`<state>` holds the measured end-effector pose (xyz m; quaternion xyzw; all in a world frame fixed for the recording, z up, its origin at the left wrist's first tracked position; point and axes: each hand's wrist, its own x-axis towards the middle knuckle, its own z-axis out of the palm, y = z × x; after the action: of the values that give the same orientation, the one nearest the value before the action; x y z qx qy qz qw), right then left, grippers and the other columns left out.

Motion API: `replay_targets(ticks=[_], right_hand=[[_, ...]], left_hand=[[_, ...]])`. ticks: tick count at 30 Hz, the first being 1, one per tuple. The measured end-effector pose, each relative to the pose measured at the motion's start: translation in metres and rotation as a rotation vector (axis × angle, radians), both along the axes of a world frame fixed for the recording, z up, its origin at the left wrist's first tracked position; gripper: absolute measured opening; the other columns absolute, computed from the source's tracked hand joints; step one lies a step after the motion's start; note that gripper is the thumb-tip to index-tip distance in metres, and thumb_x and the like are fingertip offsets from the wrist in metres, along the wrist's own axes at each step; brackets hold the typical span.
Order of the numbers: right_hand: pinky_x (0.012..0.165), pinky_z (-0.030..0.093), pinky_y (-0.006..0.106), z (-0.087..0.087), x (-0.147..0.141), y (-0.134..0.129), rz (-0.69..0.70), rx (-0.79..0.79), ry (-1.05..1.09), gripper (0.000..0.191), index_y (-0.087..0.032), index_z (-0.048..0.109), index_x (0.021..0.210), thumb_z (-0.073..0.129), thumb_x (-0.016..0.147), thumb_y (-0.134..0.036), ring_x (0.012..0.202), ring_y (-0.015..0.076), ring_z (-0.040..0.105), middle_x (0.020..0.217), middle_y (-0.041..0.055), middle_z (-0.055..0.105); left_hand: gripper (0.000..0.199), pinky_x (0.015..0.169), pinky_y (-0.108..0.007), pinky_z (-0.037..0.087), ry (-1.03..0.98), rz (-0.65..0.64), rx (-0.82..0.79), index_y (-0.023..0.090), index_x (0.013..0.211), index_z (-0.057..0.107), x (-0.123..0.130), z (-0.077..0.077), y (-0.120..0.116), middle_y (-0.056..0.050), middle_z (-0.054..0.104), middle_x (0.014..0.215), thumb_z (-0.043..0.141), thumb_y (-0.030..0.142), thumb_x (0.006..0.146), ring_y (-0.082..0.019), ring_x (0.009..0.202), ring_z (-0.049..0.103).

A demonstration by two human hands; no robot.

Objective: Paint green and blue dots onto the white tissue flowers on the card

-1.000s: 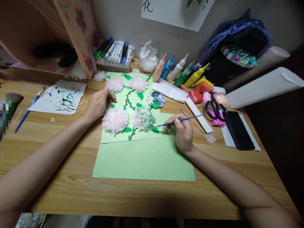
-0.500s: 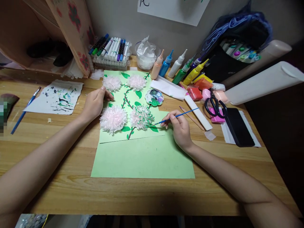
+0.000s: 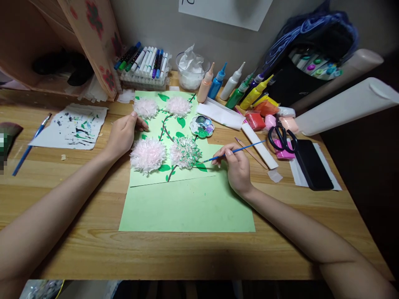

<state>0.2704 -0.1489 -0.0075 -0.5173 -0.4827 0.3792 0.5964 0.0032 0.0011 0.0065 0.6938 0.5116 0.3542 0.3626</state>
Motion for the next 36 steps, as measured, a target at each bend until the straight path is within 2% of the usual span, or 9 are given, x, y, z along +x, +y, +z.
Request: replay_targets(ticks=[5,11,17,31,36], right_hand=[[0.053,0.047,0.024,-0.0017,-0.0004,0.0007,0.037,-0.027,-0.022,0.029,-0.021,0.056,0.081,0.055,0.093,-0.048,0.061,0.013,0.065,0.066,-0.0021,0.064],[0.054,0.046,0.023,-0.003,0.0,0.0003,0.048,-0.025,-0.035,0.028,-0.021,0.057,0.081,0.054,0.095,-0.045,0.059,0.0111,0.062,0.067,-0.0025,0.064],[0.054,0.046,0.023,-0.0009,-0.0001,-0.0012,0.008,0.043,0.021,0.025,-0.021,0.058,0.08,0.056,0.095,-0.041,0.058,0.0107,0.062,0.068,-0.0027,0.062],[0.056,0.049,0.024,-0.0017,-0.0006,-0.0056,0.079,0.039,-0.004,0.024,-0.021,0.058,0.082,0.054,0.096,-0.04,0.06,0.0114,0.062,0.071,-0.0016,0.062],[0.053,0.045,0.024,-0.0003,-0.0008,-0.0039,0.004,0.111,0.067,0.021,-0.022,0.057,0.078,0.053,0.094,-0.036,0.054,0.0116,0.057,0.064,-0.0027,0.058]], left_hand=[[0.05,0.074,-0.028,0.044,-0.009,-0.015,0.019,0.016,0.072,0.065,-0.0012,-0.0019,0.001,-0.004,0.068,0.075,0.031,0.035,0.102,-0.014,0.07,0.056],[0.049,0.074,-0.026,0.044,0.007,-0.008,-0.001,0.015,0.072,0.065,-0.0014,0.0,0.0005,-0.002,0.068,0.075,0.029,0.027,0.103,-0.013,0.07,0.054],[0.049,0.074,-0.026,0.044,-0.005,-0.008,-0.006,0.016,0.072,0.065,-0.0011,-0.0006,0.0003,-0.002,0.068,0.075,0.029,0.028,0.103,-0.013,0.07,0.055],[0.052,0.069,-0.024,0.044,-0.016,0.008,0.051,0.015,0.07,0.067,-0.0009,-0.0075,0.0045,-0.006,0.069,0.073,0.029,0.032,0.102,-0.013,0.067,0.058],[0.052,0.07,-0.025,0.045,-0.008,-0.007,0.06,0.014,0.071,0.065,-0.0014,-0.0063,0.0038,-0.007,0.068,0.073,0.027,0.031,0.103,-0.013,0.066,0.057]])
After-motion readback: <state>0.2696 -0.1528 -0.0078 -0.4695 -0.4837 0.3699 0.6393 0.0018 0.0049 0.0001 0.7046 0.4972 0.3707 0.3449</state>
